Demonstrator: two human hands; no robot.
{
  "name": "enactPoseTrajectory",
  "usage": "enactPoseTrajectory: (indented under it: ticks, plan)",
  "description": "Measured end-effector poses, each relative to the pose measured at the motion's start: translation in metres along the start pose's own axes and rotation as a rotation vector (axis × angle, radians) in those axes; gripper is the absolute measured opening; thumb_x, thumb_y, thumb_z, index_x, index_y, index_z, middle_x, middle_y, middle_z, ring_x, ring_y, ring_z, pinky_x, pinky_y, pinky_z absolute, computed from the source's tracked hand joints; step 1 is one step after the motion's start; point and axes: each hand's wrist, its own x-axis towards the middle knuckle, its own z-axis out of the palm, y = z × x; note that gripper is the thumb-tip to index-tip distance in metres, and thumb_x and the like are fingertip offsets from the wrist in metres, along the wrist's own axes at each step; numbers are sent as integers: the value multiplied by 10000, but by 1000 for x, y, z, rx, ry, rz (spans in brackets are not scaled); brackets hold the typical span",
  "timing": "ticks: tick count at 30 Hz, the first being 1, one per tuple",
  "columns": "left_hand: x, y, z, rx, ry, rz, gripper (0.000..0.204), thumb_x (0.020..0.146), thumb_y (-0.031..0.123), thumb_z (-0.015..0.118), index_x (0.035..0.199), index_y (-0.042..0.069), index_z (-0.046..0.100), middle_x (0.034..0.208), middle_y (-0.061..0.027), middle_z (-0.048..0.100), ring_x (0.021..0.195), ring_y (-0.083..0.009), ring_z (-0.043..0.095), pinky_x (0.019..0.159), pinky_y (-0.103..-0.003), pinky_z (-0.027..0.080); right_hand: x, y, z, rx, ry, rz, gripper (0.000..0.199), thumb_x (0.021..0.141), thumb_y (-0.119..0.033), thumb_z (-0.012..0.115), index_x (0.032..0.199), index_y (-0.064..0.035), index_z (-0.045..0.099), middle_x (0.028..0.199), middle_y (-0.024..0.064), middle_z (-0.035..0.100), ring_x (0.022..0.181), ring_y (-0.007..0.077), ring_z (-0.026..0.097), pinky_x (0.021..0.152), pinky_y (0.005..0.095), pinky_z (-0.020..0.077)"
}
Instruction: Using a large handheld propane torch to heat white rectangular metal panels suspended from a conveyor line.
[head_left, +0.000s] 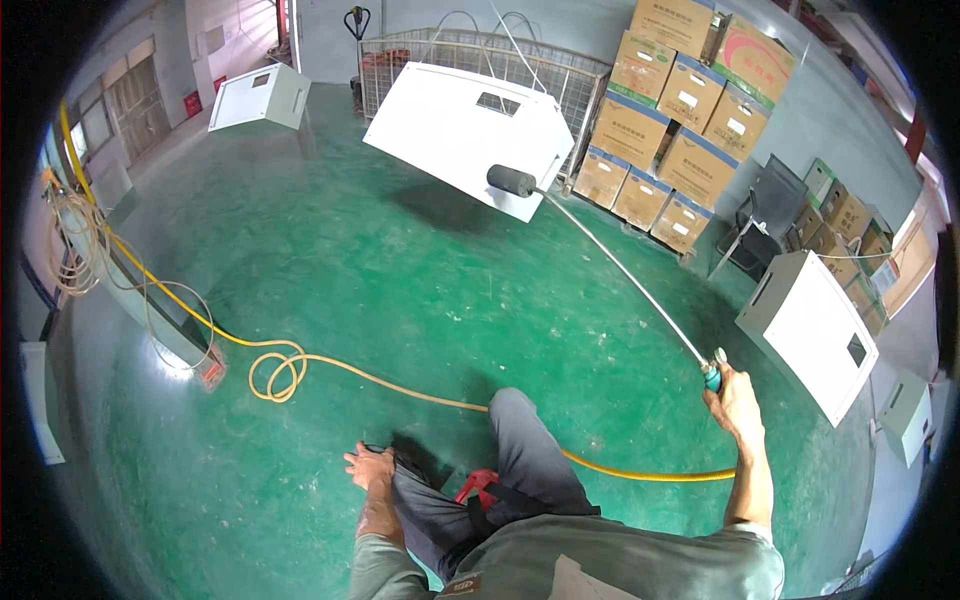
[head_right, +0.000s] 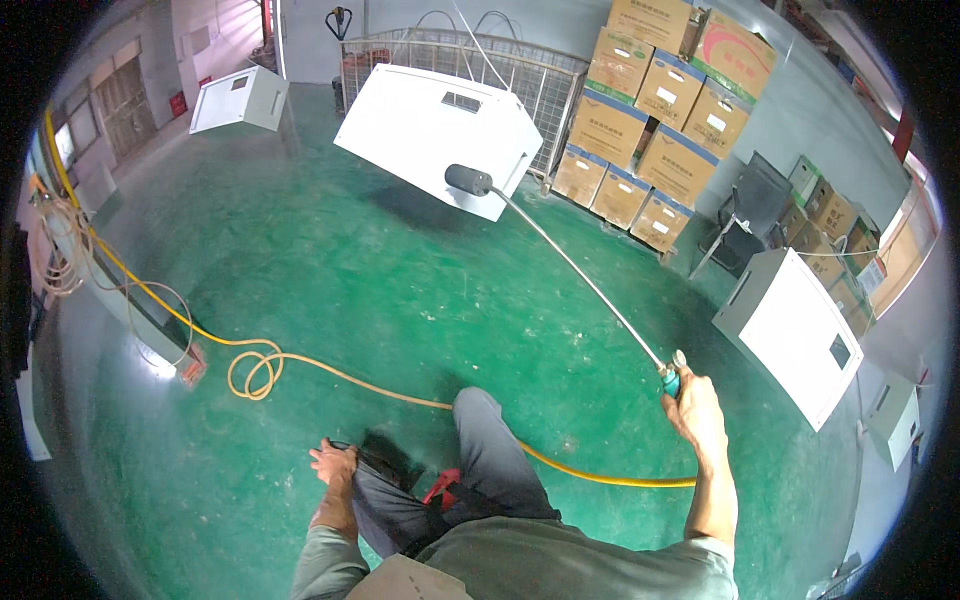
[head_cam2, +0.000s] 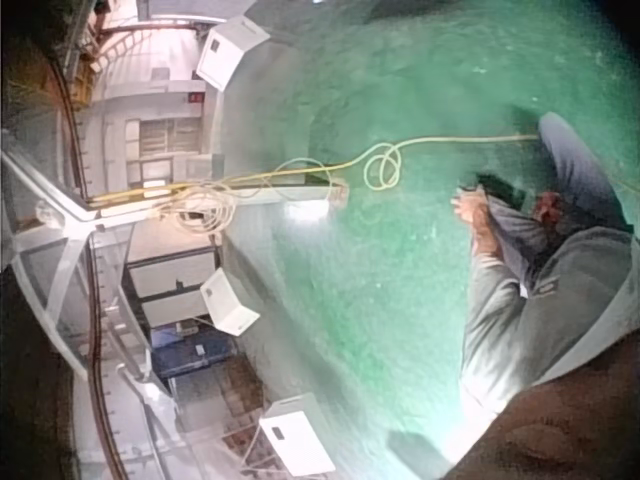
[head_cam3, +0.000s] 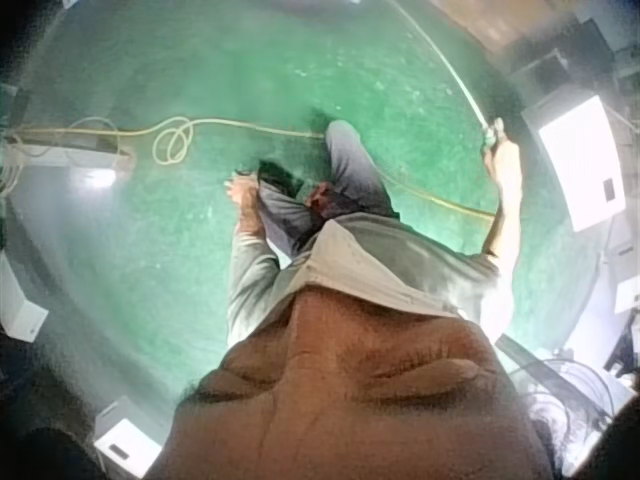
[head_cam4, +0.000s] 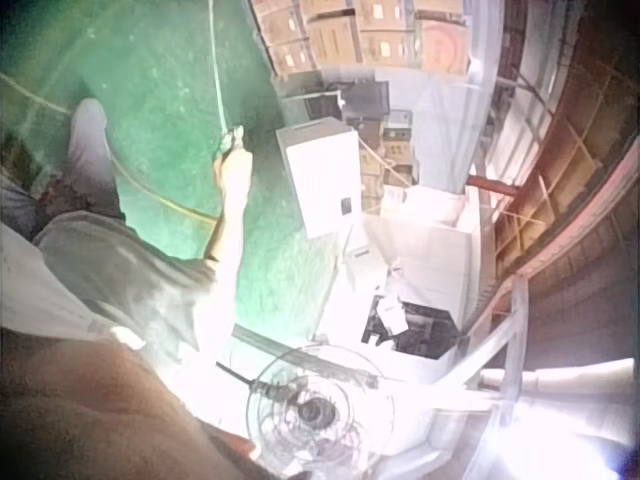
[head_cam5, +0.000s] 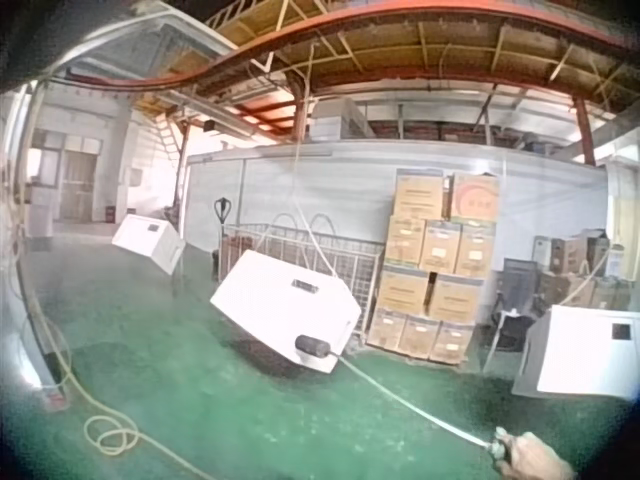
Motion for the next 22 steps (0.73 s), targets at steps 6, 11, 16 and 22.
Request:
enactPoseTrajectory:
  ticks: [6,11,16,22]
  plan:
    - [-6,0,-12,15,-17,-12,854,739,512,809,1459,217,458,1467,-167,391,1251,-408,492,955,-506,539,43,-23,-13,-175,120,-122,425,796,-111,743,1165,32,587,869,291,679,861,452,694,772,499,576]
    - [0,-1,-6,27,-33,-11,858,745,531,798,1466,218,454,1494,-163,379,1257,-406,493,942,-501,548,89,-42,-26,-270,269,-192,344,827,-123,719,1091,40,570,929,318,660,906,468,676,804,519,562]
    - [-2,1,-9,25,-42,-19,857,742,536,796,1464,218,460,1496,-158,381,1261,-403,495,934,-494,551,131,-73,-39,-267,386,-278,304,829,-123,710,1050,34,572,891,309,681,884,467,688,771,521,567]
    - [-1,0,-13,32,-62,-40,857,755,527,791,1481,229,445,1508,-134,371,1283,-380,481,965,-505,535,178,-114,-42,-299,408,-304,351,845,-175,710,1092,23,558,993,333,661,945,483,667,821,517,550]
